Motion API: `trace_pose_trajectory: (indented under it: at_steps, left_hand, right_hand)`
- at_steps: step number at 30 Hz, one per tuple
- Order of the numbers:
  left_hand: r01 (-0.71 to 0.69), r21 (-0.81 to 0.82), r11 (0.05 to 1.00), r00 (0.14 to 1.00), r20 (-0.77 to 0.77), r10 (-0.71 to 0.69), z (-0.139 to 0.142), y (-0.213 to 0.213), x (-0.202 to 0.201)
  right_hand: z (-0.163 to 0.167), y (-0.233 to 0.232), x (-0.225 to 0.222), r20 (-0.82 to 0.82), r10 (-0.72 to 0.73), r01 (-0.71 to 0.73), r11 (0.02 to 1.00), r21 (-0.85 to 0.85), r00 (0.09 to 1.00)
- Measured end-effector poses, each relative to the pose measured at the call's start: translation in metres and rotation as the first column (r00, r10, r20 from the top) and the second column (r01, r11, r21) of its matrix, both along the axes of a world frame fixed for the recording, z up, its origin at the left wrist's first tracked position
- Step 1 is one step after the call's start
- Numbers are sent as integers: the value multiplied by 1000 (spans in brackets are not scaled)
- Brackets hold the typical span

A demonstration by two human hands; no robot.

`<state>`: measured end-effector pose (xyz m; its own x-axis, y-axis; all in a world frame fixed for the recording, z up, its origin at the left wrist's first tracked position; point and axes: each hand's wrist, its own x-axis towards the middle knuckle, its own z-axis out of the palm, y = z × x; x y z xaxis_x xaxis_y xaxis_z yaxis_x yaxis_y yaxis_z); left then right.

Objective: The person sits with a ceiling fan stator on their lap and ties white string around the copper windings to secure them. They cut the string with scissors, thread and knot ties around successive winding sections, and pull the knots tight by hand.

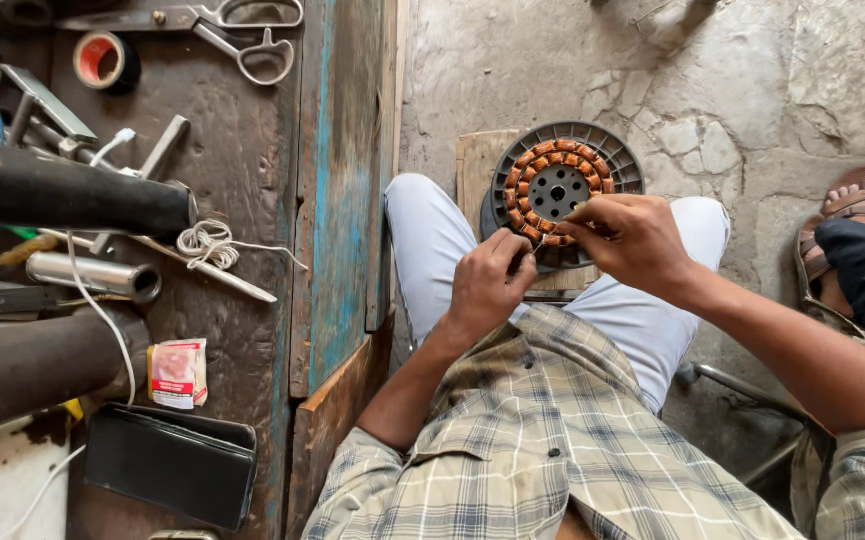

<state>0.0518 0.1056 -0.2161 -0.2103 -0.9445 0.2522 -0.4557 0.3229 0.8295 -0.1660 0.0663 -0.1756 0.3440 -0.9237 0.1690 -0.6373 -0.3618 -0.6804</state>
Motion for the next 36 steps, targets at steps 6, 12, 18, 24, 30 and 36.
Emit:
trace_pose_trajectory:
  at_steps: [6, 12, 18, 24, 30, 36]
  left_hand:
    - [25, -8, 1000, 998, -50, -26, -11, 1, -5]
    - [37, -2, 999, 999, -21, -37, -12, 3, -6]
    - [95, 104, 990, 989, -124, -82, -18, 0, 1]
    - [92, 199, 976, 961, -275, -34, -24, 1, 5]
    - [57, 365, 929, 904, -414, 107, -13, 1, 3]
    - [7, 254, 967, 922, -375, 92, -7, 1, 9]
  right_hand:
    - [-7, 10, -25, 74, -89, 88, 996, 18, 993]
    - [-15, -18, -30, -62, -16, 26, 986, 165, 998]
    - [37, -81, -9, -400, 125, -263, 913, -311, 908]
    - [90, -150, 138, -170, 368, -406, 838, -366, 914]
    - [122, -184, 281, -248, 251, -352, 724, -593, 936]
    - [121, -191, 255, -188, 388, -417, 895, -158, 902]
